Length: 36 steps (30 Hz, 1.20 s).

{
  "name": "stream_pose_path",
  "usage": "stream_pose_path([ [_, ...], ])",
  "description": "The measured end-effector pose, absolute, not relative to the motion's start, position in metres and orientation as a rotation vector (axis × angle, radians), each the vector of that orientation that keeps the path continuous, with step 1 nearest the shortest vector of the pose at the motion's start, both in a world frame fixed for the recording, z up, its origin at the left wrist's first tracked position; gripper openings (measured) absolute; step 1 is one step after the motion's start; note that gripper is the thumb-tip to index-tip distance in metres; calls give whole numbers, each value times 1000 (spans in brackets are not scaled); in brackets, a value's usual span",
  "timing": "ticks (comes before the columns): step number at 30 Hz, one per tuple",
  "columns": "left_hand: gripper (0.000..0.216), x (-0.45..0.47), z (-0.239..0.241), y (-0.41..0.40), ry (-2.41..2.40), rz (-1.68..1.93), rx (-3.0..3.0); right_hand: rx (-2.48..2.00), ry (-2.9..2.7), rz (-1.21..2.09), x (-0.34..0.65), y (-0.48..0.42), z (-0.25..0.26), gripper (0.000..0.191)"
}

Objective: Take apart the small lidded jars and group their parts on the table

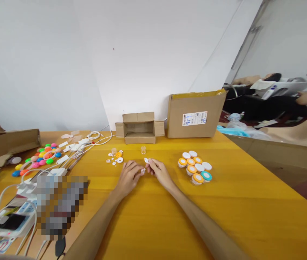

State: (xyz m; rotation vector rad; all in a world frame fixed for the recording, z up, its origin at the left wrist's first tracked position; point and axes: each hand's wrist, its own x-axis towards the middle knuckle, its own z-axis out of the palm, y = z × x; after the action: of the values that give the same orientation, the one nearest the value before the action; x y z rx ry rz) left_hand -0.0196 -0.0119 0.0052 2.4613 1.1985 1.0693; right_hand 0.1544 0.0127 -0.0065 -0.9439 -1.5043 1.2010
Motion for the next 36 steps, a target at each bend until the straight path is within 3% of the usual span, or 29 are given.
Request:
stream_pose_path([
  [8,28,-23,-4,-7,1378,1114,2495,-955,-1446,1175,154,14,-10,49],
  [14,18,-21,3,-9,1351,1241,2336,-929,-1443,1165,154,14,-10,44],
  [21,21,-21,6,-7,1311,1322,2110,-856,-1584,1121,152,12,-10,32],
  [36,19,-17,16,-13,1178,1358,2086,-853,-1692,1091,152,7,-3,36],
])
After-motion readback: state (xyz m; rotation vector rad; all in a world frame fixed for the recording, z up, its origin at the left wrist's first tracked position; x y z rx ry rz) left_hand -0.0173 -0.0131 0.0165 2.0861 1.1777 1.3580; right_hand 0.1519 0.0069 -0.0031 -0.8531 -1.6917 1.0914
